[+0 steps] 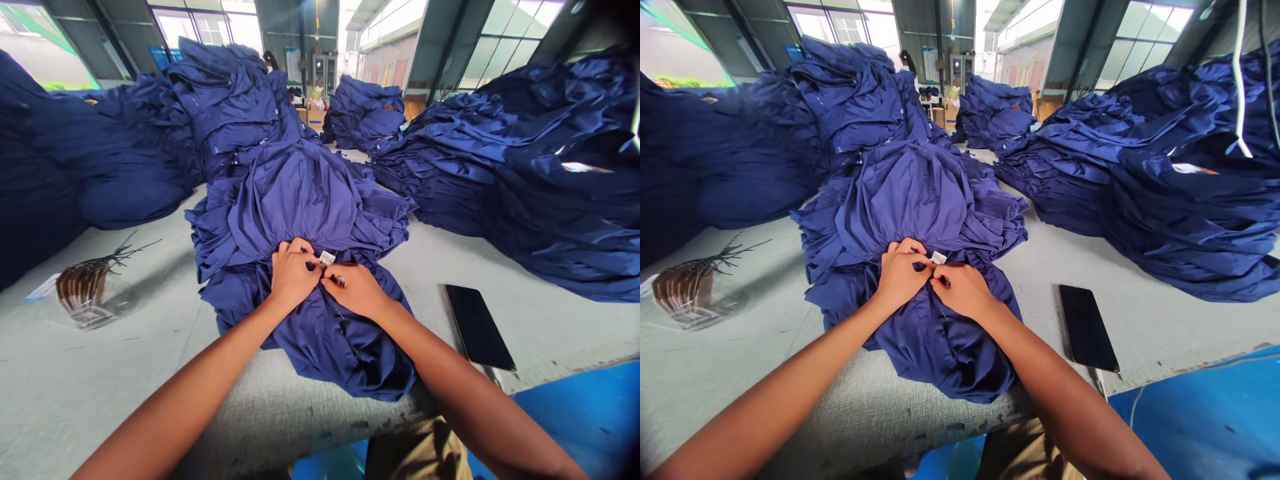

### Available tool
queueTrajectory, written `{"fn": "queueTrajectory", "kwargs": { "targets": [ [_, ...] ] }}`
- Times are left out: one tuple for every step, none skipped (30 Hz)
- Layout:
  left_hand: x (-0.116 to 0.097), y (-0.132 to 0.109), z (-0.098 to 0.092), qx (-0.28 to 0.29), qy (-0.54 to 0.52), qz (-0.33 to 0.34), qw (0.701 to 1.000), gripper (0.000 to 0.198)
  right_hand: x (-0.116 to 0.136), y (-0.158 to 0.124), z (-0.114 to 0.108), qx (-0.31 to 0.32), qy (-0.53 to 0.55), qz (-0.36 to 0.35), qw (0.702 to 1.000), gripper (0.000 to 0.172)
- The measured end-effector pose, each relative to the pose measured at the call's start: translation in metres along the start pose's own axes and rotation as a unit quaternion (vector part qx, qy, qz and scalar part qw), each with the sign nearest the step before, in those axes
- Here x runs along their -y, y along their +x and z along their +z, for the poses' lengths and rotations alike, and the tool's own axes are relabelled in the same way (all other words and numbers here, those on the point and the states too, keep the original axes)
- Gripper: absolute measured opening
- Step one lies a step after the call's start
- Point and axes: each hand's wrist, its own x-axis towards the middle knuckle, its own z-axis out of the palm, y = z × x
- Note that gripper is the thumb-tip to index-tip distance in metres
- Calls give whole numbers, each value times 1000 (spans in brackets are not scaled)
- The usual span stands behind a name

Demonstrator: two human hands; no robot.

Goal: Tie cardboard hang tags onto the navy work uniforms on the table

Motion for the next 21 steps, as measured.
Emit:
{"fn": "queueTrajectory", "kwargs": {
  "targets": [
    [0, 0, 0, -9, -6, -2, 1000, 11, 0, 0, 0, -2, 0, -2, 1000, 10],
    [0, 0, 0, -21, -13, -3, 1000, 9, 0, 0, 0, -3, 0, -5, 1000, 10],
    [0, -1, 1, -35, -20, -1, 999, 8, 0, -1, 0, -5, 0, -8, 1000, 10],
    [0, -1, 1, -47, -26, 3, 999, 7, 0, -1, 0, -7, 0, -11, 1000, 10],
    [0, -2, 1, -55, -31, 8, 998, 6, 0, -1, 1, -9, 0, -14, 1000, 10],
    [0, -2, 1, -60, -36, 13, 997, 6, 0, -1, 1, -11, 0, -16, 1000, 10],
    [0, -2, 2, -61, -42, 18, 997, 7, -1, -1, 2, -12, 1, -18, 1000, 10],
    [1, -3, 1, -61, -47, 21, 997, 9, -2, -1, 2, -12, 4, -20, 1000, 10],
    [1, -2, 1, -62, -53, 22, 996, 11, -3, -1, 2, -13, 10, -23, 1000, 10],
    [1, -2, 1, -63, -58, 23, 996, 13, -4, 0, 1, -17, 21, -27, 999, 9],
    [2, -2, 1, -66, -64, 24, 995, 13, -6, 0, -1, -24, 36, -34, 998, 7],
    [2, -2, 0, -68, -72, 26, 995, 12, -8, 0, -4, -32, 54, -47, 997, 6],
    [3, -1, 0, -71, -83, 28, 994, 11, -9, 1, -9, -40, 72, -68, 994, 11],
    [4, -1, -1, -73, -95, 31, 992, 9, -11, 1, -14, -43, 87, -97, 991, 19],
    [5, -1, -1, -76, -109, 35, 991, 8, -12, 1, -20, -40, 99, -130, 986, 28],
    [6, -2, -1, -80, -123, 40, 988, 7, -12, 1, -26, -30, 104, -163, 981, 36],
    [7, -2, -2, -85, -139, 45, 986, 7, -12, 0, -31, -15, 103, -190, 976, 41],
    [9, -2, -2, -91, -154, 49, 983, 7, -12, 0, -35, 3, 97, -209, 973, 44],
    [10, -3, -2, -98, -169, 51, 979, 6, -11, -1, -37, 21, 88, -219, 972, 45],
    [11, -3, -2, -105, -183, 52, 976, 6, -11, -2, -38, 39, 75, -222, 971, 44],
    [12, -3, -2, -111, -196, 50, 973, 5, -10, -3, -38, 52, 63, -222, 972, 43]
  ]
}}
